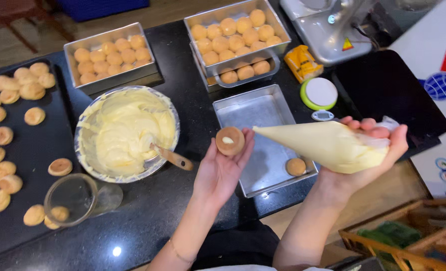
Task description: The person fills a piping bag with cream from a large bowl using a wooden spoon, trims the tip of the bag with scissors, and then pipes the cream into the centers of many small pastries.
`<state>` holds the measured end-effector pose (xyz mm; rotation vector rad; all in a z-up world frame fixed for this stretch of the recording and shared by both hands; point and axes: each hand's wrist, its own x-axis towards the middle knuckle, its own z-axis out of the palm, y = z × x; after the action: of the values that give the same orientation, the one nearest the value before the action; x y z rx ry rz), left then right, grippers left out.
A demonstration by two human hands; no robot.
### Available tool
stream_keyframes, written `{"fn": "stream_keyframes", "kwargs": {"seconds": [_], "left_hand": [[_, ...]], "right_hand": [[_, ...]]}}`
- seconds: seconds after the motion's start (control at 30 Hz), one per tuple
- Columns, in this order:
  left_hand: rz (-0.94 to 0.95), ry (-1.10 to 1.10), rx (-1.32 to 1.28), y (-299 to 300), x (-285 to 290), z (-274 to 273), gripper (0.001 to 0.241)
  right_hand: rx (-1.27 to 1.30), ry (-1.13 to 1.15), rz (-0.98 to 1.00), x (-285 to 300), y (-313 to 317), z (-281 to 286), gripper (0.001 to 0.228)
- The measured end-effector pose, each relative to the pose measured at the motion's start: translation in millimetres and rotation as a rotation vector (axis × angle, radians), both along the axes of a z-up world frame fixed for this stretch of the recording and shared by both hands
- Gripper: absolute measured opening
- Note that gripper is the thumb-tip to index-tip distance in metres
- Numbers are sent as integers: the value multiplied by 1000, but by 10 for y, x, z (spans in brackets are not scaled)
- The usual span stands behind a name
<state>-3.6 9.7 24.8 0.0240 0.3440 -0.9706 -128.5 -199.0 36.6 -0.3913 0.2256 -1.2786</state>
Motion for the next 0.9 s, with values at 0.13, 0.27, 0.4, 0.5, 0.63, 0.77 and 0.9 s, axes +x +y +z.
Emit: {"fn": "stream_keyframes", "kwargs": {"seconds": [0.13, 0.27, 0.4, 0.5, 0.63, 0.77, 0.9], "left_hand": [[22, 104, -116, 512, -153, 139, 53], [195, 0, -55, 1076, -90, 185, 50], [485, -34, 133, 1541, 214, 89, 49], [635, 7, 198, 1825, 460, 0, 45], [530, -180, 271, 2259, 811, -77, 49], [507, -445, 677, 2683, 1483, -207, 52], [326, -881, 1052, 2906, 2278, -514, 50]], "right_hand": [[96, -27, 208, 348, -97, -446, 33], [182, 100, 331, 1361, 22, -1180, 11], [396, 181, 419, 2367, 447, -1935, 20], [495, 667, 173, 2724, 627, -2164, 40], [329, 702, 34, 2624, 643, -2092, 48], [-74, 568, -47, 2143, 626, -1738, 43], [-130, 351, 14, 1815, 533, -1296, 33]]}}
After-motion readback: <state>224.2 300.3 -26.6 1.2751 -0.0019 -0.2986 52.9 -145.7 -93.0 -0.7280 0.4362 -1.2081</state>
